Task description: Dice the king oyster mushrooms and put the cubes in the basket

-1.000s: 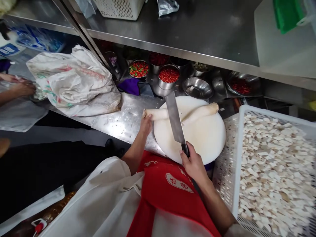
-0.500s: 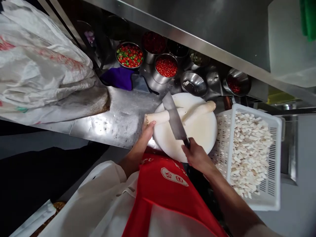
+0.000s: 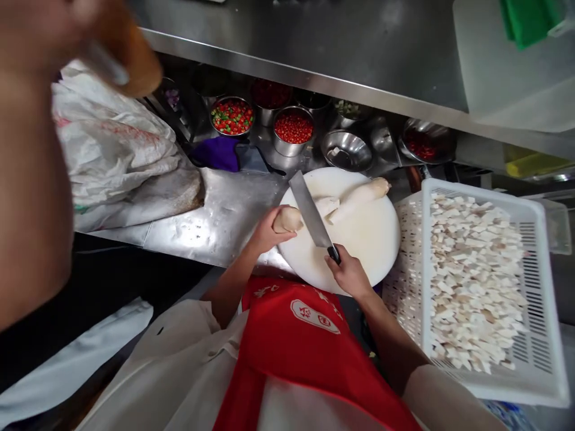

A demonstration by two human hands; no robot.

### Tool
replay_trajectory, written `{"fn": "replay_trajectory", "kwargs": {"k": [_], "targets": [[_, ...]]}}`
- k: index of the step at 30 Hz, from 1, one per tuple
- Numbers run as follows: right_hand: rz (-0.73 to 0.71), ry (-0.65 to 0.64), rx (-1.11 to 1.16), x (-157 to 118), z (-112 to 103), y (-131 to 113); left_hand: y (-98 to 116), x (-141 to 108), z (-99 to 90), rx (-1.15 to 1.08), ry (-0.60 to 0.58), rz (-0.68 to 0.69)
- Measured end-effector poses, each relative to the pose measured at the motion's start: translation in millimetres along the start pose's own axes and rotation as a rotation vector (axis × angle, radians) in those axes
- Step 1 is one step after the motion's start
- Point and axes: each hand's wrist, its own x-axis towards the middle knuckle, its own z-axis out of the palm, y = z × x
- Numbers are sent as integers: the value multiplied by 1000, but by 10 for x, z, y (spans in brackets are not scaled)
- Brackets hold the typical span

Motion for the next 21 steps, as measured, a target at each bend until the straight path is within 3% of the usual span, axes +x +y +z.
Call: {"fn": "replay_trajectory", "kwargs": {"k": [3,6,9,12,15,21], "targets": [[-51,-29,-14,-221,-117,328,134,-179,359,542,-297,360],[-106,-124,40,-501,-241,669,130,-404,584,856,-468,542],[-170,-209,77,-698,-299,932,89,-553,581,957,-436,640],[-192,-233,40,-728,-295,990,62,-601,516,919,-316,722],[-179,-241,-16,-714,-355,841,13,-594,535,891,-181,740],[-239,-278,-59,-976,-707,511,-210,-501,693,775,-133,551]]}}
